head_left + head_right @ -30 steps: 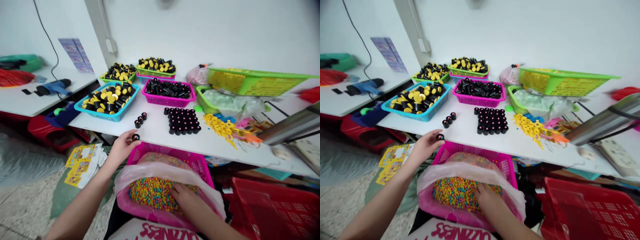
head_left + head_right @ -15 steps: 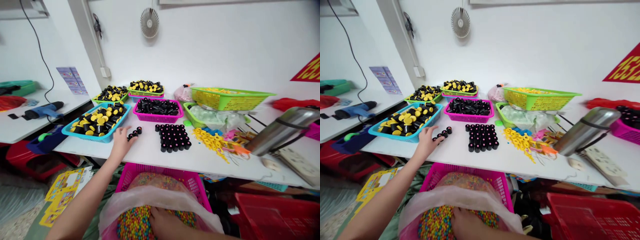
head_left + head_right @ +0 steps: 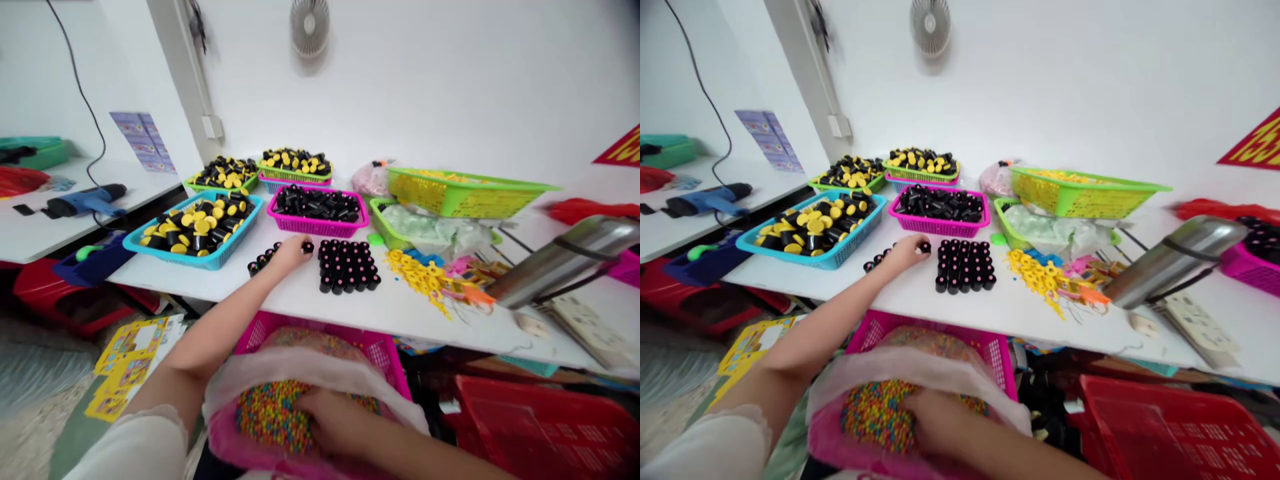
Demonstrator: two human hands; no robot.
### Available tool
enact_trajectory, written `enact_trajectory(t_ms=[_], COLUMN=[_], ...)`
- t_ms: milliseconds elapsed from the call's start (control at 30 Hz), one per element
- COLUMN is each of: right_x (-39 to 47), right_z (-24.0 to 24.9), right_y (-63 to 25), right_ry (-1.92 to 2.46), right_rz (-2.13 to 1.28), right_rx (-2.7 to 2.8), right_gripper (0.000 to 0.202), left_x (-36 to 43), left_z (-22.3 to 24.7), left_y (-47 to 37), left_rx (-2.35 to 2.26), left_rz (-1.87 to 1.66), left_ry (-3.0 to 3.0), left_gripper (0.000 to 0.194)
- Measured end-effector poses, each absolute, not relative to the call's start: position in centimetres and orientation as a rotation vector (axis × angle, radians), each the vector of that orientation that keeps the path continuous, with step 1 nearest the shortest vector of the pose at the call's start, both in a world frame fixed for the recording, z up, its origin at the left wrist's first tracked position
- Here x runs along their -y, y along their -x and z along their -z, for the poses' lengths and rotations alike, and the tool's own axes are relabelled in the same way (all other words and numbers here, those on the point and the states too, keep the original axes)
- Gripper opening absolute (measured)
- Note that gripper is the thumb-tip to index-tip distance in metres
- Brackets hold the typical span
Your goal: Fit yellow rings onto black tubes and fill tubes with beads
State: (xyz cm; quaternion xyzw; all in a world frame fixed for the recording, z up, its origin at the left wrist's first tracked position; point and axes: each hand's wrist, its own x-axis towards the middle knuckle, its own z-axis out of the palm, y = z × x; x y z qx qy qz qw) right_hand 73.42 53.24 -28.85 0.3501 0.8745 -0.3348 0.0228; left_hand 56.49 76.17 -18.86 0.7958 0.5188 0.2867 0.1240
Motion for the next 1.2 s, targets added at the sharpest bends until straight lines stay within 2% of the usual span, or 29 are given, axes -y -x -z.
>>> enact_trajectory(t_ms=[133,233,367,467,600,700,867,1033,1200], right_x=[-52.7,-52.6,-52.0,-51.2,-49.9,-49.3,-49.0,-49.2,-49.1], right_z=[27.7,27.2,26.1,25.7,26.0,26.2,25.4,24.8,23.3], right_y=[-74.5,-75.1,-75.5,-75.3,-74.7,-74.1,-73.2,-73.2,-74.9], right_ry=[-1.249,-1.272,-1.228,-1.253,-1.233,-1.193,-1.188,-0.808,-0.858], right_rz=[1.273,1.384,1.603,1.642,1.346,1.063,0.924,0.459,0.270], right_rx=[-2.785,-2.755,-2.728,-2.820,-3.121,-3.169,-3.014,-3.214,-3.307], right_gripper=[0.039,0.031,0.031,0.030,0.035,0.038,0.027,0.033,0.036], left_x=[-66.9,-58.6,-50.3,-47.6,-47.4,-47.8,-47.9,-47.8,-47.3], left_z=[16.7,16.2,19.8,24.0,26.6,26.5,26.6,26.9,25.9], left_y=[-53.5,-51.8,-51.4,-52.0,-52.8,-52.9,-52.9,-52.9,-52.9], left_rx=[-1.250,-1.079,-1.089,-1.236,-1.269,-1.245,-1.199,-1.192,-1.178], left_rz=[-0.891,-0.757,-0.523,-0.509,-0.541,-0.575,-0.591,-0.599,-0.634], left_ry=[-2.241,-2.137,-1.976,-1.871,-1.842,-1.870,-1.880,-1.818,-1.840], left_gripper=[0.027,0.026,0.026,0.024,0.025,0.022,0.021,0.023,0.028])
